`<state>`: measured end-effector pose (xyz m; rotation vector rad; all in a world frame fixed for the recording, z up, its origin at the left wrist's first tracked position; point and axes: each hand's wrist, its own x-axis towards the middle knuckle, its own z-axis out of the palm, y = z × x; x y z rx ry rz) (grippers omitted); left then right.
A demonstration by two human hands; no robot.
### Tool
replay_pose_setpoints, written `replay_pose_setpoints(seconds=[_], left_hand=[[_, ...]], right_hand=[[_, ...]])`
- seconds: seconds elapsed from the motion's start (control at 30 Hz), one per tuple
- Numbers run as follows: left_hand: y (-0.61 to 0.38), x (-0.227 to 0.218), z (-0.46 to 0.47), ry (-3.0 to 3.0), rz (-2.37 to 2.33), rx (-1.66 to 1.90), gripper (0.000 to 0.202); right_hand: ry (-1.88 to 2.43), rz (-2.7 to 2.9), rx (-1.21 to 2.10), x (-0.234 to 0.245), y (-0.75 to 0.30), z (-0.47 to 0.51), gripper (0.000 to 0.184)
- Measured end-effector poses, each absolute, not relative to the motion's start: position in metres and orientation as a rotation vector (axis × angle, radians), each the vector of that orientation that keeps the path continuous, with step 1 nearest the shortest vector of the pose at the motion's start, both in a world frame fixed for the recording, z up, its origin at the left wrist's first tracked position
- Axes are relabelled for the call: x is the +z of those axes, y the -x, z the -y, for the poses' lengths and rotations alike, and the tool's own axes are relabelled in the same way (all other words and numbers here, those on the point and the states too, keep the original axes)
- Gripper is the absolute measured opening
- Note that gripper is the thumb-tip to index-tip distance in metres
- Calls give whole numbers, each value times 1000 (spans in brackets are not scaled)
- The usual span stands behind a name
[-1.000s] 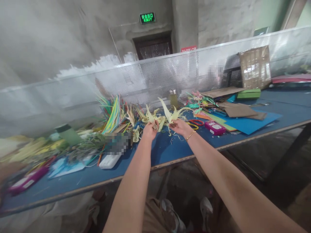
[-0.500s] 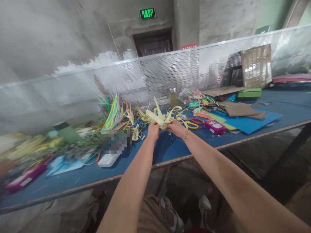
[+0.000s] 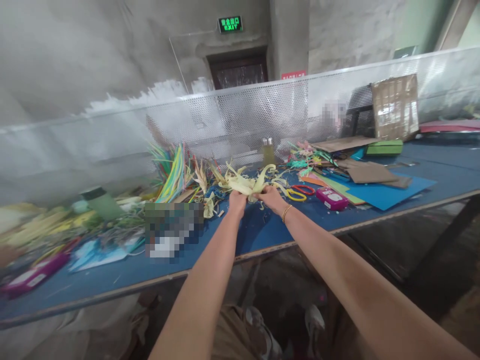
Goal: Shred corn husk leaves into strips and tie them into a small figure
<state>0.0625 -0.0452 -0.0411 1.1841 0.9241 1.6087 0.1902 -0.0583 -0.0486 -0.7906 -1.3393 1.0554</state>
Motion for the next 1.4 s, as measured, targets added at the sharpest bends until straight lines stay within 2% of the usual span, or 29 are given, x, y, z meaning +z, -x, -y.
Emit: replay_pose_setpoints(seconds=[0.13, 0.5, 0.97, 1.27, 1.4], left_hand=[[-60, -40, 43, -1014, -852, 1681, 33], [-37, -19, 40, -494, -806, 1865, 24], [-19, -8, 47, -515, -703, 1931, 17], [-13, -8, 44, -480, -643, 1989, 16], [-20, -13, 44, -707, -674, 1825, 18]], right_hand=[[809, 1340, 1125, -48, -191, 60, 18], [855, 1358, 1262, -48, -189, 66, 18], [791, 917, 1445, -41, -199, 61, 21], [727, 912, 1463, -42, -199, 61, 23], [729, 887, 1426, -41, -199, 62, 24]])
